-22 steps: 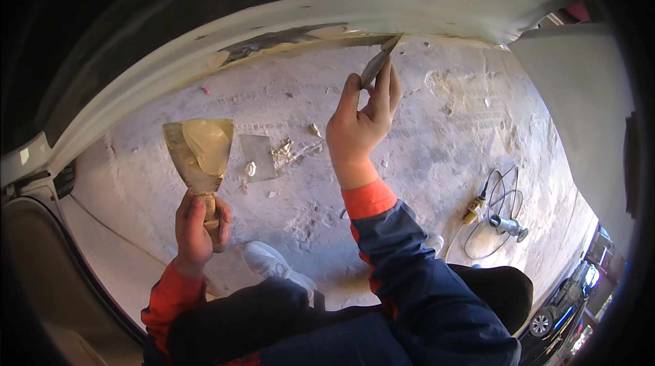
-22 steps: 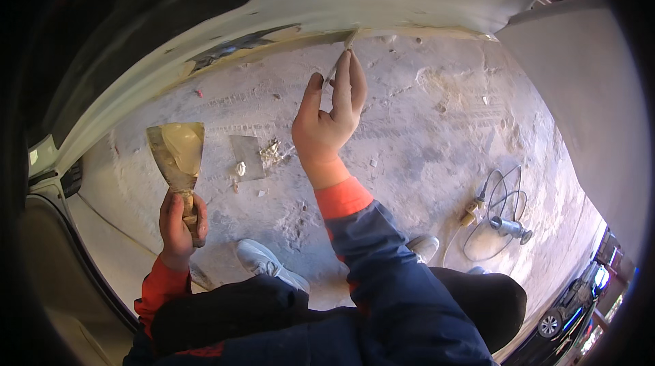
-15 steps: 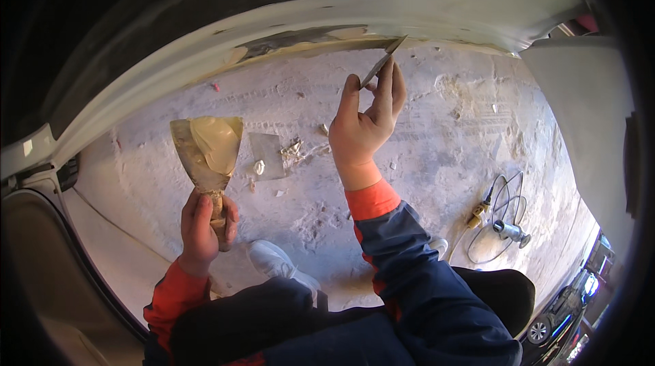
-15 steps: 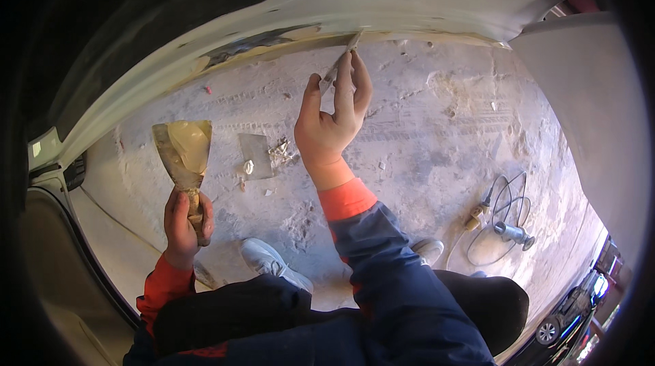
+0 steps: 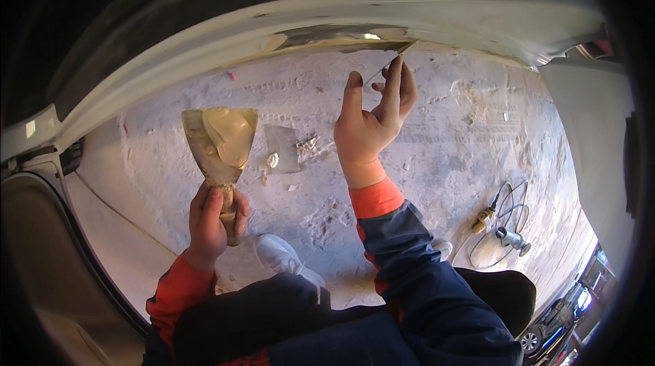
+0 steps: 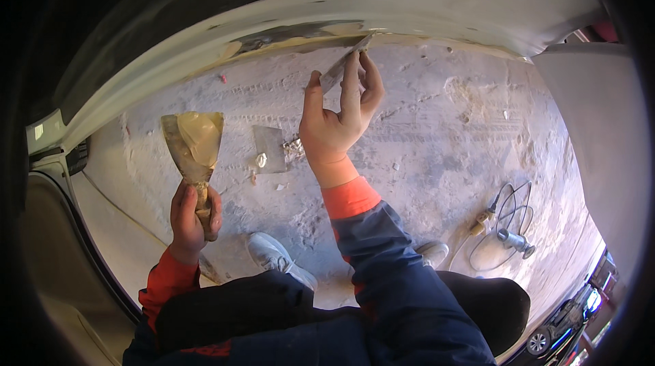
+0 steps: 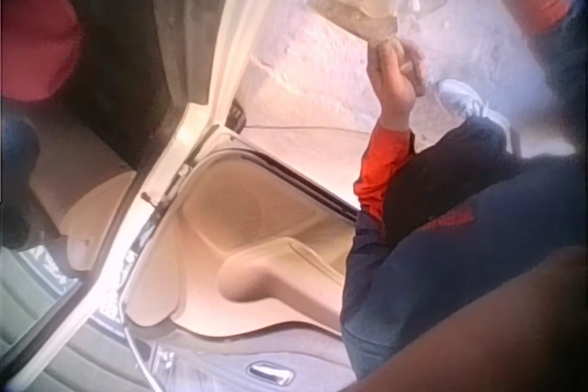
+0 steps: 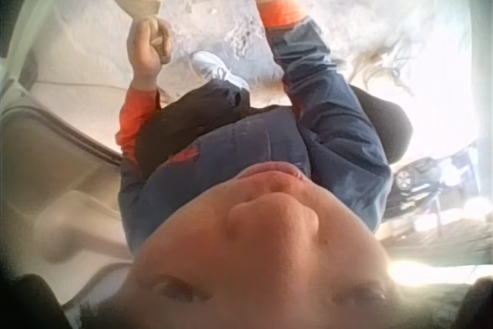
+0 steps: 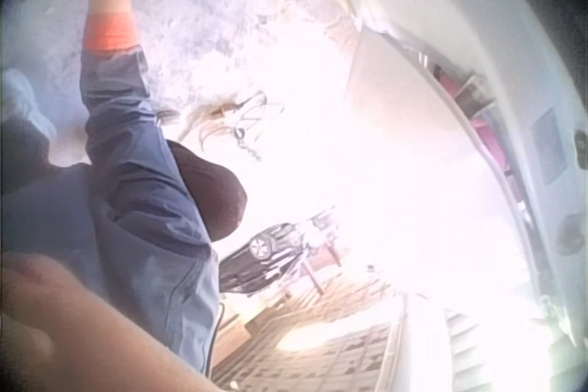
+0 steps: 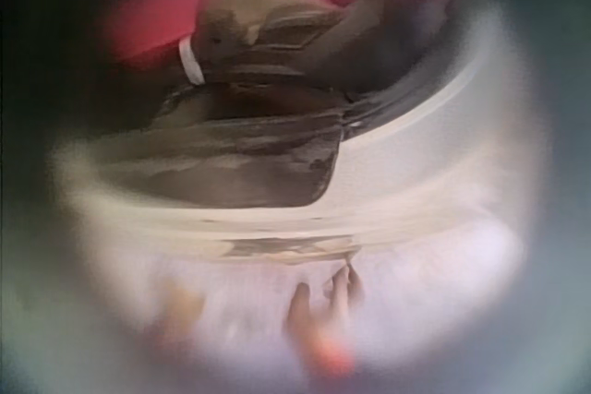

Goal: The person applies beige body filler to a white car door panel using two metal putty knives. They repeatedly transfer filler from a larger knife to a smaller one and spread it along the door edge and inner panel, smoothing the surface in multiple passes.

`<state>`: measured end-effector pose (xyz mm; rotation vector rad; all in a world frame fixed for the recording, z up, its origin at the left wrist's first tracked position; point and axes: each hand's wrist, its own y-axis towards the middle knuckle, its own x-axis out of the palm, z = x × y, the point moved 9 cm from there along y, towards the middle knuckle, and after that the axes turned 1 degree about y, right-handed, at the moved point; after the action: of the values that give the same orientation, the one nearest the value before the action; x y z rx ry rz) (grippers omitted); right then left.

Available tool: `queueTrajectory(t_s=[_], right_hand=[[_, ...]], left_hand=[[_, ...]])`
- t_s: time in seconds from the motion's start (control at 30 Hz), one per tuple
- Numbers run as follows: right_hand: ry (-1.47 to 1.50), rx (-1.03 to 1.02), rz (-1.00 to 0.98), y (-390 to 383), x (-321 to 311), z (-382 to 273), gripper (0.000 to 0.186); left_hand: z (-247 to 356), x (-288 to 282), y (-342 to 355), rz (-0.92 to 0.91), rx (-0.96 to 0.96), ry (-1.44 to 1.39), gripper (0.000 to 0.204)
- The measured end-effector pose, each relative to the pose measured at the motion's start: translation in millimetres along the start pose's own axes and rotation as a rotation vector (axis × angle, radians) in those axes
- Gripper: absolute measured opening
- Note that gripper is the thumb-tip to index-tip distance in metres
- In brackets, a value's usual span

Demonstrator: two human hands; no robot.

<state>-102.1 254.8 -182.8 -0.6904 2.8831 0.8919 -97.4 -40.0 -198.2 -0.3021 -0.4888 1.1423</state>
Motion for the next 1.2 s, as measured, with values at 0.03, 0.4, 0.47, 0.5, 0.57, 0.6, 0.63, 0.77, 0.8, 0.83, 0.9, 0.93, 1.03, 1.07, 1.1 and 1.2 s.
queueTrajectory(t_s=[0.03, 0.4, 0.47, 0.5, 0.57, 0.6, 0.63, 0.77, 0.8, 0.83, 0.9, 0.93, 1.03, 1.07, 1.1, 1.2], right_hand=[[0.007, -0.013, 0.001, -1.1, 1.3, -1.6, 0.06], [0.012, -0.014, -0.032, -16.0, 17.4, -11.1, 0.064], [0.015, -0.026, -0.03, -18.1, 20.6, -13.7, 0.063], [0.016, -0.038, -0.025, -19.0, 21.9, -15.2, 0.063], [0.019, -0.048, -0.022, -20.6, 24.2, -16.9, 0.063], [0.022, -0.048, -0.021, -21.6, 25.2, -17.6, 0.063], [0.024, -0.049, -0.021, -22.4, 26.0, -17.8, 0.063], [0.022, -0.052, -0.038, -26.5, 29.9, -20.2, 0.063], [0.016, -0.049, -0.043, -27.5, 31.0, -20.7, 0.064], [0.011, -0.046, -0.047, -28.4, 32.3, -21.3, 0.064], [0.01, -0.053, -0.046, -30.2, 34.4, -23.5, 0.064], [0.009, -0.064, -0.049, -31.1, 35.9, -25.3, 0.064], [0.011, -0.063, -0.048, -33.9, 39.3, -27.9, 0.064], [0.012, -0.068, -0.05, -35.1, 40.6, -29.4, 0.064], [0.013, -0.072, -0.051, -36.4, 41.9, -30.9, 0.064], [0.011, -0.068, -0.055, -40.0, 45.8, -33.7, 0.063]], left_hand=[[-1.1, -0.8, -0.1, 0.0, -0.013, -0.006, 0.033], [-2.5, -13.9, -2.4, -0.015, -0.007, -0.011, 0.033], [-1.8, -15.5, -2.6, -0.024, -0.001, -0.034, 0.033], [-0.1, -15.6, -2.5, -0.035, 0.015, -0.049, 0.033], [-0.4, -18.2, -2.3, -0.021, 0.011, -0.038, 0.033], [0.1, -19.3, -2.7, -0.016, 0.017, -0.034, 0.033], [-0.2, -20.1, -2.7, -0.013, 0.012, -0.037, 0.033], [-0.8, -23.2, -3.6, -0.009, 0.004, -0.052, 0.033], [-0.7, -23.9, -3.9, -0.011, 0.004, -0.056, 0.033], [-0.7, -25.7, -4.2, -0.001, 0.001, -0.062, 0.032], [-0.6, -28.8, -4.8, 0.017, 0.002, -0.077, 0.032], [-1.0, -29.5, -4.9, 0.019, 0.0, -0.07, 0.032], [-1.4, -32.7, -4.9, 0.045, 0.013, -0.045, 0.033], [-2.1, -34.6, -4.9, 0.067, 0.017, -0.025, 0.034], [-2.8, -36.8, -5.0, 0.089, 0.016, 0.004, 0.035], [-3.3, -35.7, -4.5, 0.055, 0.016, 0.004, 0.035]])
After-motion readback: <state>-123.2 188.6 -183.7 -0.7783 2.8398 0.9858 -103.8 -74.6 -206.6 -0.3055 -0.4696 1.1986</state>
